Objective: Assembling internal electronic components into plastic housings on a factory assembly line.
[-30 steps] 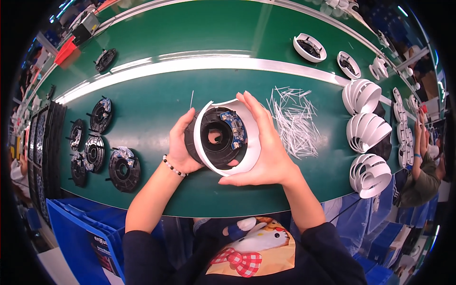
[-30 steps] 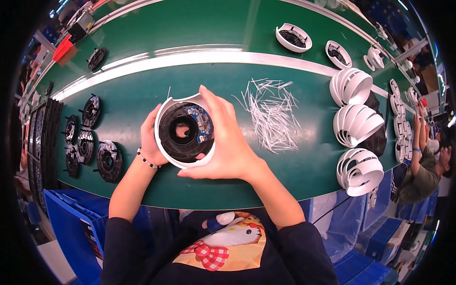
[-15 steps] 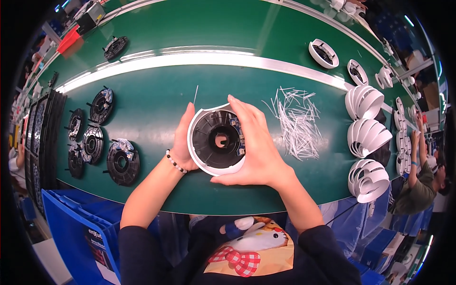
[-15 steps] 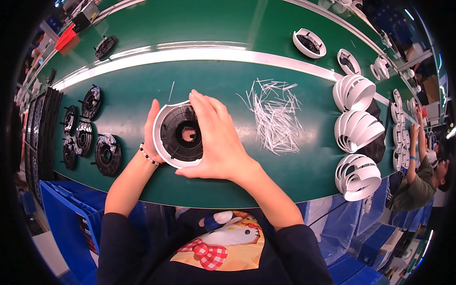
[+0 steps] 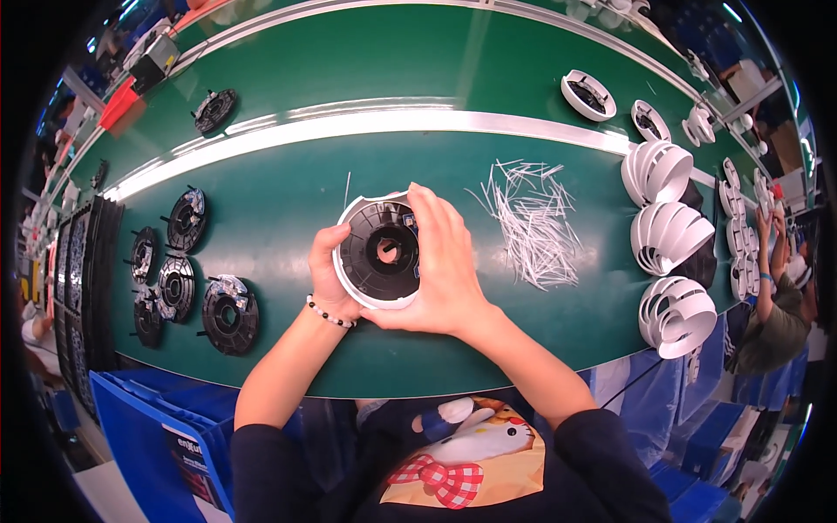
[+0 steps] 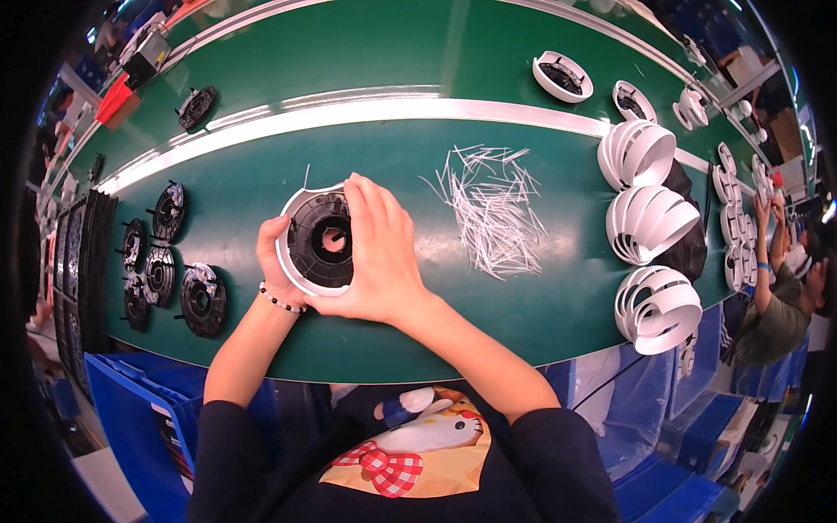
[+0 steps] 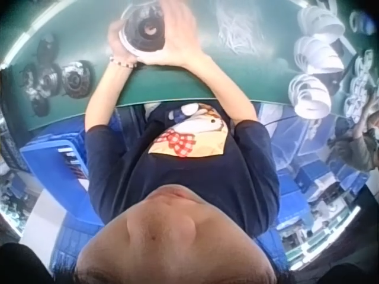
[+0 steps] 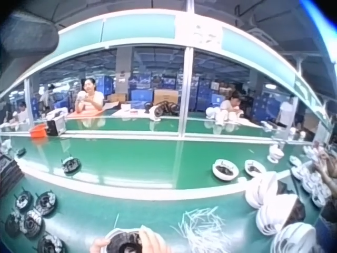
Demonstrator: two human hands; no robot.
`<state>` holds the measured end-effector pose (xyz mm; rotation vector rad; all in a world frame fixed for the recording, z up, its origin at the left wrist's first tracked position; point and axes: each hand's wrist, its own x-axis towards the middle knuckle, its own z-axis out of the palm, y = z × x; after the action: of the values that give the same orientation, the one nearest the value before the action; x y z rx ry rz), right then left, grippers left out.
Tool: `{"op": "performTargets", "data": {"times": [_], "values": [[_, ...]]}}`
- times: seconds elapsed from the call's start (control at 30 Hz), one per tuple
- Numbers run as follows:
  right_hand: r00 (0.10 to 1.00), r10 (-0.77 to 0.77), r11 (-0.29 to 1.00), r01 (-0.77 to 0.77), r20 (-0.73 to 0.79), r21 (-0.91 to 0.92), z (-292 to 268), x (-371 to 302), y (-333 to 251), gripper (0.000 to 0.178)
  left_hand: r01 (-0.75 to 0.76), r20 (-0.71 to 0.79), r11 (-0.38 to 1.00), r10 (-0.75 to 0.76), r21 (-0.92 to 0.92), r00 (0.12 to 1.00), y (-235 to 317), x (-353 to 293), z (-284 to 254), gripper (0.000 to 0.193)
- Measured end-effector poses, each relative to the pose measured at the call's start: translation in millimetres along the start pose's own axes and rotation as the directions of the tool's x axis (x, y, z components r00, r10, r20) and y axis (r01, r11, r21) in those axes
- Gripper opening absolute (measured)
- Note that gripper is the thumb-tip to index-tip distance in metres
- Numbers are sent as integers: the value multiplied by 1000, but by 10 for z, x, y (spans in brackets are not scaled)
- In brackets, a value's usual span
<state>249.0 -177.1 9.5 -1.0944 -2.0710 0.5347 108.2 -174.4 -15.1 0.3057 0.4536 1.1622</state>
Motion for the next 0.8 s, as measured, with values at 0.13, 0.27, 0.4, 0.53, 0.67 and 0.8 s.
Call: {"op": "performTargets", "data": {"times": [0.13, 0.27, 0.4, 0.53, 0.67, 0.8], "values": [[994, 53, 998, -55, -94, -17, 60, -29, 119, 106, -35, -137, 999, 38, 25, 990, 29, 214, -14, 50], [927, -101, 994, 83, -360, -65, -106, -36, 116, 94, -27, -259, 990, 64, 141, 964, 154, 721, 160, 43], [932, -126, 990, 93, -340, -110, -136, -70, 146, 83, -153, -297, 949, 235, 274, 925, 316, 1539, 223, 41], [940, -173, 981, 139, -293, -132, -94, -70, 120, 72, -290, -317, 931, 350, 221, 882, 453, 2354, -277, 32], [941, -198, 980, 180, -274, -89, -39, 0, 51, 62, -430, -284, 797, 567, 424, 773, 771, 2650, -745, 28], [889, -217, 976, 205, -403, -73, -302, -70, 240, 49, -267, -277, 573, 688, 775, 671, 190, 2110, -165, 48]]}}
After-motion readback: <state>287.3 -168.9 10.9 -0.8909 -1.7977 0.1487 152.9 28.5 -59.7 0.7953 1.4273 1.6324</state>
